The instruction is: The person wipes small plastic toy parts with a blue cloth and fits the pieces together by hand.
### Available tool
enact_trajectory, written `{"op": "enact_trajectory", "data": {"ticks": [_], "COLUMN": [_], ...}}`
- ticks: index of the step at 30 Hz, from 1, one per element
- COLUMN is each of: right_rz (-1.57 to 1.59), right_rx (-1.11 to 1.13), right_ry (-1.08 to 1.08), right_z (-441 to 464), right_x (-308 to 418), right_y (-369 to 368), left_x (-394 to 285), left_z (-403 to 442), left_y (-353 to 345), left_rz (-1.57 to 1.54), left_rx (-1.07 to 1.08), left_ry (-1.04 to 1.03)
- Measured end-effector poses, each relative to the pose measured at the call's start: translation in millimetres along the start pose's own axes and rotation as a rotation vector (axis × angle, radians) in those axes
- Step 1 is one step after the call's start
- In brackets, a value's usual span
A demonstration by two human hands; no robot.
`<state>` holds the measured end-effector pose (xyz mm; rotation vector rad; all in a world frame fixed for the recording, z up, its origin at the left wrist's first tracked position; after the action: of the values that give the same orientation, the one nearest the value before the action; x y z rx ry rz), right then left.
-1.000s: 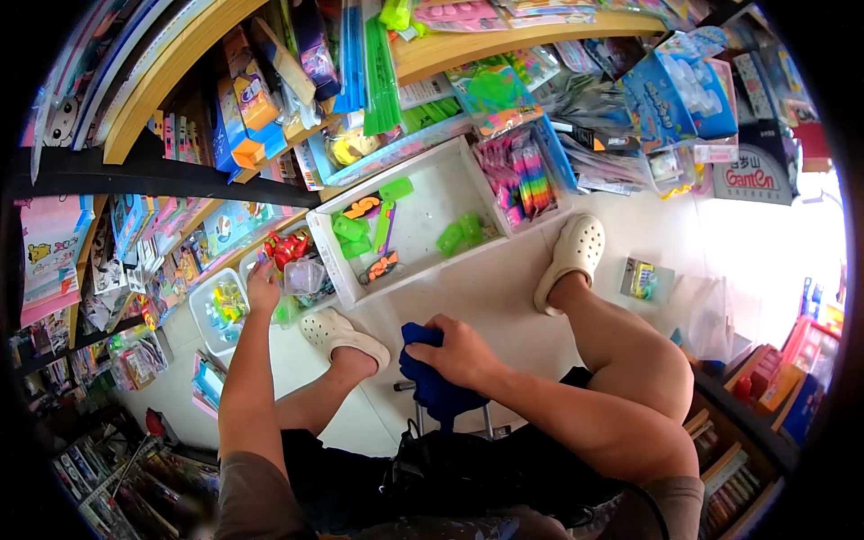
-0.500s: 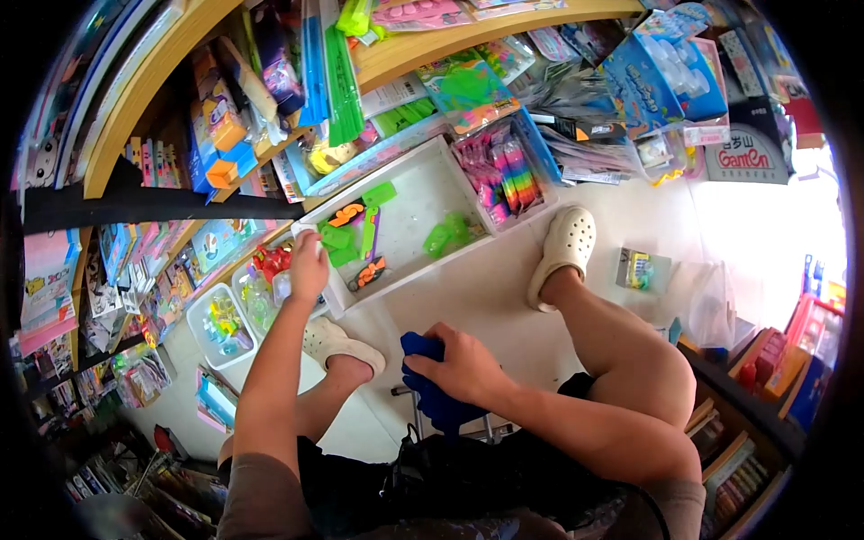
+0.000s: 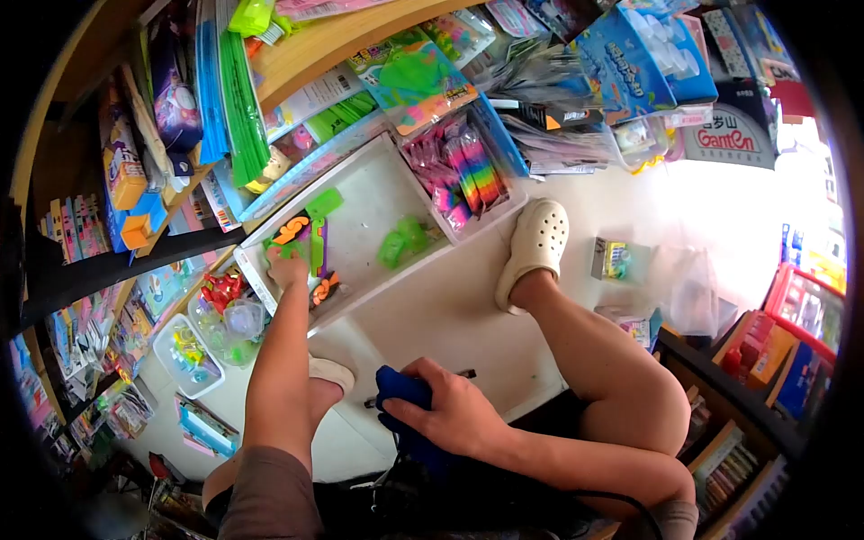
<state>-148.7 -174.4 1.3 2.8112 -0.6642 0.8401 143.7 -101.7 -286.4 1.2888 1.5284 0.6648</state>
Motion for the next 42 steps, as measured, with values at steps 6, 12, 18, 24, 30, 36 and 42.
{"op": "enact_trajectory", "data": {"ticks": [6, 12, 18, 24, 30, 36, 42], "right_rz": [-0.076, -0.151, -0.001, -0.168, -0.356, -0.32, -0.067], "right_rx": [-0.045, -0.122, -0.354, -0.492, -0.368, -0.565, -0.646], "right_ry": [0.024, 0.082, 0.208, 0.334, 0.573, 0.415, 0.294], "right_z": [4.6, 7.4, 20.7, 23.4, 12.4, 11.7, 37.0], "right_x": [0.7, -5.0, -9.8, -17.1, -21.6, -10.8, -14.6], "right_y": [1.4, 0.9, 15.9, 11.5, -27.7, -6.8, 29.0], "left_x": [17.4, 51.2, -37.5, -87.1, -78.9, -80.7, -90.3], "left_z": [0.0, -18.9, -185.2, -271.5, -270.1, -293.0, -304.8], "left_y": [-8.6, -31.5, 36.0, 84.1, 83.5, 101.8, 128.5], "left_rz": [-0.039, -0.739, -1.469, -1.553, -1.734, -1.479, -1.378], "left_rx": [-0.195, 0.204, 0.851, 1.004, 1.219, 1.038, 0.949], "left_ry": [-0.167, 0.062, 0.116, 0.07, 0.301, 0.392, -0.11]}}
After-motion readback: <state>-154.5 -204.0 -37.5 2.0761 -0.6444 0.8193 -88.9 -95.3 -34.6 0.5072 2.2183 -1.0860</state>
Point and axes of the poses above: each hand's wrist, its own z-axis towards the middle knuckle, its own y-axis out of the back of the hand, x = y × z, the point moved 4 cm from there along z, towards the middle knuckle, and after that the axes turned 3 degrees about x, right-handed, at the moved point
